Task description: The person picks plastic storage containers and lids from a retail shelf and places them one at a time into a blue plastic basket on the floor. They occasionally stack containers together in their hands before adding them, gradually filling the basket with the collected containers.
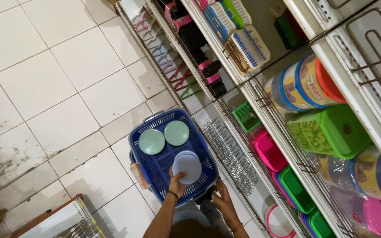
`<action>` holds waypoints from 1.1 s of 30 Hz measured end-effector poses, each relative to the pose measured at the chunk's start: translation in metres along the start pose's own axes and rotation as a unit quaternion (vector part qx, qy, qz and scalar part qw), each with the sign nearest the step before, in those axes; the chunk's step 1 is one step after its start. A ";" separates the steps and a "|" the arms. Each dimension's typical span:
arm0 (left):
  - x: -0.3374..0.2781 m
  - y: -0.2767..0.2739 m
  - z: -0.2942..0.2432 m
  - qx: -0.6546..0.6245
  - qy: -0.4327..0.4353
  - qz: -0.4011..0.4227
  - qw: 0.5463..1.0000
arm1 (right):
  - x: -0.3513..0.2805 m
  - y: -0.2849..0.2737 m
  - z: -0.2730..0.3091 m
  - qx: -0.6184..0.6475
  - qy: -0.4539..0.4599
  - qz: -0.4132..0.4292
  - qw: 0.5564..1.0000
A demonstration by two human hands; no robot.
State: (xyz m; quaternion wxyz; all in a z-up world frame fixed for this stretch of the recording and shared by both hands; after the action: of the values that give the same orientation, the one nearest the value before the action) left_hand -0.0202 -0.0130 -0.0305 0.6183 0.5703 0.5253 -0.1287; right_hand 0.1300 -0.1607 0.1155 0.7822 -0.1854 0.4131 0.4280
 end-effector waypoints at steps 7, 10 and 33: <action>-0.045 0.020 -0.027 0.021 0.043 0.053 0.997 | -0.007 -0.069 -0.072 0.021 0.072 -0.110 0.991; -0.042 0.037 -0.037 0.006 0.064 0.078 0.995 | 0.005 -0.087 -0.099 0.042 0.077 -0.148 0.985; 0.015 0.132 -0.092 0.013 0.179 0.051 0.982 | 0.029 -0.109 -0.124 -0.076 0.082 -0.165 0.980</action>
State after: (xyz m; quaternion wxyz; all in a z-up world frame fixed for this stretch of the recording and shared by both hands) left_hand 0.0394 0.1130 0.0511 0.5124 0.6186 0.5957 0.0006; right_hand 0.1678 -0.2870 0.0126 0.7893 -0.3439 0.4057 0.3069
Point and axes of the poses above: each hand's wrist, its own x-axis towards the middle knuckle, its own y-axis out of the palm, z = x × y, the point moved 2 cm from there along x, towards the middle knuckle, and after that the axes turned 2 degrees about z, right-handed, at the moved point
